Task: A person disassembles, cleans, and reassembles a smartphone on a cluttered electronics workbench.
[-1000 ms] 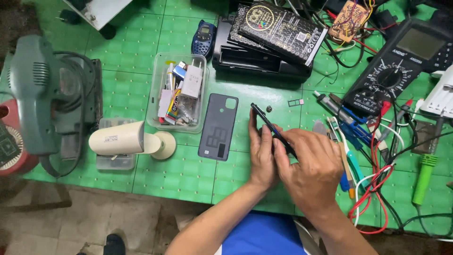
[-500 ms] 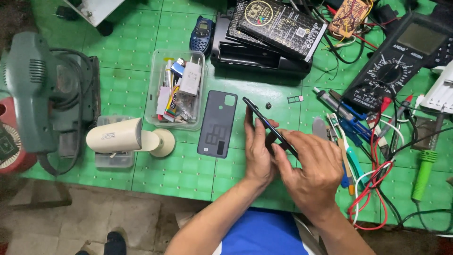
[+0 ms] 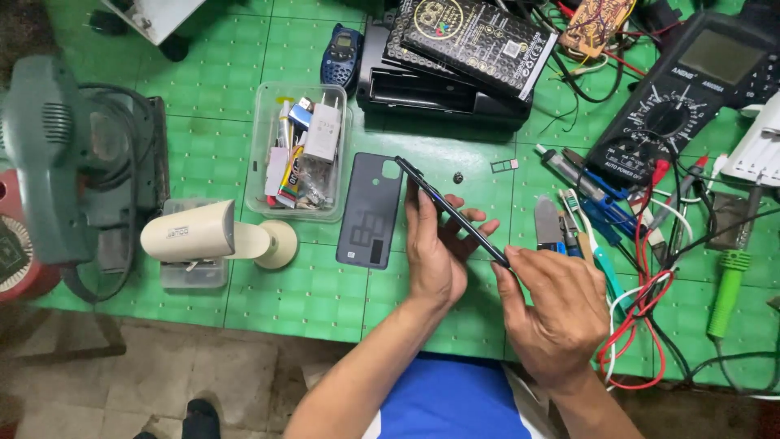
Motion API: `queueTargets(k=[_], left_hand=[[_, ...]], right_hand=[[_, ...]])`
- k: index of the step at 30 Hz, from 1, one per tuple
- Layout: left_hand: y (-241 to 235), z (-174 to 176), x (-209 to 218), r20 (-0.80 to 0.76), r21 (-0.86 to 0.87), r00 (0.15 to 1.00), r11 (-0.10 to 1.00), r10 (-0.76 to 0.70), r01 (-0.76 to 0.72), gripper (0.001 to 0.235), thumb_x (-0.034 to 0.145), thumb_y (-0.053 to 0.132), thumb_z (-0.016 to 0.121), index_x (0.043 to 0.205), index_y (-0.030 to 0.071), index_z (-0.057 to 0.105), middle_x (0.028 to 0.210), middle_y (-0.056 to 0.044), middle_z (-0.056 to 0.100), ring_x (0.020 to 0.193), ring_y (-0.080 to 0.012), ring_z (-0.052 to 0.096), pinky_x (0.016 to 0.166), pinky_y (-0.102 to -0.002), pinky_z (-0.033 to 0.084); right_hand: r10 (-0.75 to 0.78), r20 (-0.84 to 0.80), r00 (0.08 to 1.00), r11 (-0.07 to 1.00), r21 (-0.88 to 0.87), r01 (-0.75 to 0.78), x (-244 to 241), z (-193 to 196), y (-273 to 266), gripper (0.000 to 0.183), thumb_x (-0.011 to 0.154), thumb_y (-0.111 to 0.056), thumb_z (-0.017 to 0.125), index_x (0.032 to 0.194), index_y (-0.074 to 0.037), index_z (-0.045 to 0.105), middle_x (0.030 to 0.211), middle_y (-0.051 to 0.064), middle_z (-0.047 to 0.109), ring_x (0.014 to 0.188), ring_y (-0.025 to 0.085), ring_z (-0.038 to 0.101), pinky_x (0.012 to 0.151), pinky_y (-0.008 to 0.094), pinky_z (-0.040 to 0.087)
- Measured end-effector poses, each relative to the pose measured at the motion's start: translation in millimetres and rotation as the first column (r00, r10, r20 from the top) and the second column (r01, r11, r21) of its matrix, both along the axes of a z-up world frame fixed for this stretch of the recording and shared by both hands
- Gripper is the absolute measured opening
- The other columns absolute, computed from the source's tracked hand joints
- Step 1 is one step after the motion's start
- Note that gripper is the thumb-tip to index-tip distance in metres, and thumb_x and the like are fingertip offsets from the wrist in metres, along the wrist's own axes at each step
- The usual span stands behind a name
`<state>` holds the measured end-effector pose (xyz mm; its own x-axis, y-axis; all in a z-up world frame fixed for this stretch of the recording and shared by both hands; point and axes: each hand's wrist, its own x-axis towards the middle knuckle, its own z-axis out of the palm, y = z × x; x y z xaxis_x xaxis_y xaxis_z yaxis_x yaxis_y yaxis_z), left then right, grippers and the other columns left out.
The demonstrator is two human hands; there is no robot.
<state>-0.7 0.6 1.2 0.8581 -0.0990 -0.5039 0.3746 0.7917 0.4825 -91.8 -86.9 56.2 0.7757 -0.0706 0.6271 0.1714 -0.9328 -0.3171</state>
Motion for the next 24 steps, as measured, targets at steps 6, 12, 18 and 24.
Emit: queueTargets(k=[6,12,18,24], left_hand=[[1.6,-18.3,-0.6,0.106,-0.173,0.989,0.978,-0.103,0.121,0.068,0.098,0.068,0.043,0.111,0.004,0.063,0.107,-0.007,0.064,0.090,-0.0239,0.071,0.085,-0.051,0.062],[13.9,-12.5,1.9,0.333,-0.384,0.914,0.852,-0.232,0.356,0.096,0.097,0.077,0.038,0.144,-0.005,0.054,0.140,-0.019,0.061,0.126,-0.0371,0.062,0.100,-0.053,0.055],[22.6,-17.9,2.5,0.365,-0.633,0.882,0.615,-0.298,0.470,0.106,0.096,0.076,0.042,0.160,-0.008,0.035,0.164,-0.027,0.037,0.138,-0.0490,0.048,0.107,-0.059,0.050],[27.8,-20.3,-5.2,0.362,-0.643,0.851,0.559,-0.381,0.524,0.105,0.095,0.078,0.039,0.164,-0.001,0.032,0.165,-0.030,0.033,0.139,-0.0514,0.046,0.111,-0.055,0.049]], right_hand=[[0.072,0.045,0.996,0.997,-0.039,-0.070,-2.2,-1.3,0.7,0.010,0.094,-0.010,0.080,0.101,-0.004,0.078,0.101,0.009,0.077,0.091,0.030,0.071,0.086,0.044,0.050],[0.106,0.028,0.994,0.987,-0.122,-0.102,-15.3,-17.9,10.9,0.015,0.095,-0.022,0.078,0.107,-0.012,0.077,0.106,0.003,0.074,0.095,0.026,0.068,0.090,0.043,0.049],[0.076,-0.046,0.996,0.990,0.119,-0.070,-33.1,-29.5,-0.8,0.029,0.093,-0.026,0.073,0.109,-0.001,0.072,0.105,0.015,0.075,0.099,0.029,0.070,0.087,0.041,0.057],[0.226,-0.658,0.718,0.617,0.667,0.416,-24.2,-44.0,-29.7,0.033,0.095,-0.031,0.062,0.107,-0.006,0.079,0.091,0.005,0.082,0.082,0.014,0.072,0.070,0.028,0.058]])
